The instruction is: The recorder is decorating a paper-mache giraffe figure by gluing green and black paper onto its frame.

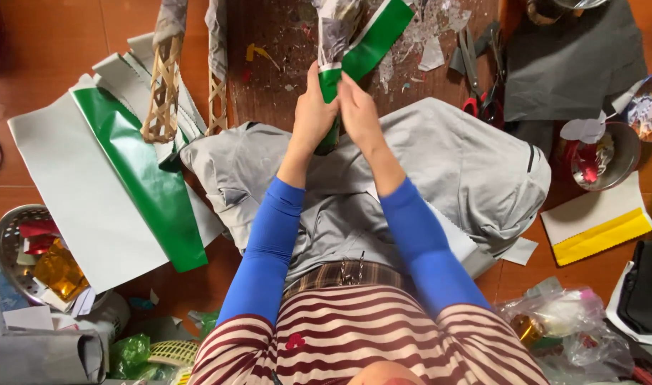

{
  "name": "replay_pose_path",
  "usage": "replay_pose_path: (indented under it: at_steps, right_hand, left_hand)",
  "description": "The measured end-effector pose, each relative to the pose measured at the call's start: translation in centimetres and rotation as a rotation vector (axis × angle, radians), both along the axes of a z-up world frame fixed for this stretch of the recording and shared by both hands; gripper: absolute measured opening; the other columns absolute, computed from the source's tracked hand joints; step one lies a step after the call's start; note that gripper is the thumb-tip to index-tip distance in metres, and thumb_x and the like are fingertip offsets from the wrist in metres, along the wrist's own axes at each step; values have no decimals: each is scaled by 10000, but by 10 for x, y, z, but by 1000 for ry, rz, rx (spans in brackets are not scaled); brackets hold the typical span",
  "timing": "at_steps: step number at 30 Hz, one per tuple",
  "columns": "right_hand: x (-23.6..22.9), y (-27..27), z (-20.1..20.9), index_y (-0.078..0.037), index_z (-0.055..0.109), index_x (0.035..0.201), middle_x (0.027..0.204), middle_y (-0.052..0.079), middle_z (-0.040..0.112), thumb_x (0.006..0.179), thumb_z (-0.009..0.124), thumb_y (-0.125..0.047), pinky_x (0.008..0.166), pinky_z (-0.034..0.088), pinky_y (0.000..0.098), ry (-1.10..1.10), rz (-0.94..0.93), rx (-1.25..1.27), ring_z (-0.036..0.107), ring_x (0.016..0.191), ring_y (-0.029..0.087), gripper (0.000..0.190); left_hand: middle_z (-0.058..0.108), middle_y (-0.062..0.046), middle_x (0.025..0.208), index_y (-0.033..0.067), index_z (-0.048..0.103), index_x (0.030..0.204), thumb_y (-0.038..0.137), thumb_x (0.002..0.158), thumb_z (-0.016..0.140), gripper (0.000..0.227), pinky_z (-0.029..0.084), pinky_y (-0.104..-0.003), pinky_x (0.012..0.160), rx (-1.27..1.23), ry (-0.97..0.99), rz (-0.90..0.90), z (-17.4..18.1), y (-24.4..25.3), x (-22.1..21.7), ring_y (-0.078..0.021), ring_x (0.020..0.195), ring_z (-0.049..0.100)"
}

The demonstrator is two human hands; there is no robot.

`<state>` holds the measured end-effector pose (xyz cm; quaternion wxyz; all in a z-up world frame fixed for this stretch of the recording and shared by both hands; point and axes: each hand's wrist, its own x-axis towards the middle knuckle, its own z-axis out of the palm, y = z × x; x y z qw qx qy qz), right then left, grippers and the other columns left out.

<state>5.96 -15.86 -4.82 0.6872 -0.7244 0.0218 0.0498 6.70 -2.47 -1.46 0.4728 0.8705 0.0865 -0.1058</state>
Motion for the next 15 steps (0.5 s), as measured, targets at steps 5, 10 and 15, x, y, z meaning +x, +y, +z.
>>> replay_pose_path:
  at_steps: [5, 10, 15]
  right_hand:
    - [66, 11, 20, -24, 674, 1123, 993, -6, 711, 1054, 600, -297, 813, 531, 263, 252, 193, 218, 659, 890, 84, 291]
    - [68, 3, 15, -37, 716, 1081, 963, 14, 705, 1014, 706, -241, 763, 542, 313, 615, 245, 736, 658, 826, 136, 215]
    - [68, 5, 42, -29, 723, 1154, 1042, 38, 754, 928, 719, -206, 829, 578, 286, 627, 221, 732, 722, 893, 139, 287]
  left_hand:
    - [744, -244, 1112, 124, 251, 1614, 202, 958, 688, 792, 588, -457, 792, -248, 83, 50, 13, -2, -2, -392, 957, 734]
    - [502, -227, 1558, 84, 217, 1667, 113, 1038, 745, 822, 500, -400, 1130, -789, -89, 67, -17, -14, -17, -291, 1368, 562]
    - [433, -233, 1606, 151, -63, 1696, 294, 992, 673, 1028, 462, -351, 1143, -573, 93, 202, 20, -19, -20, -330, 1440, 528]
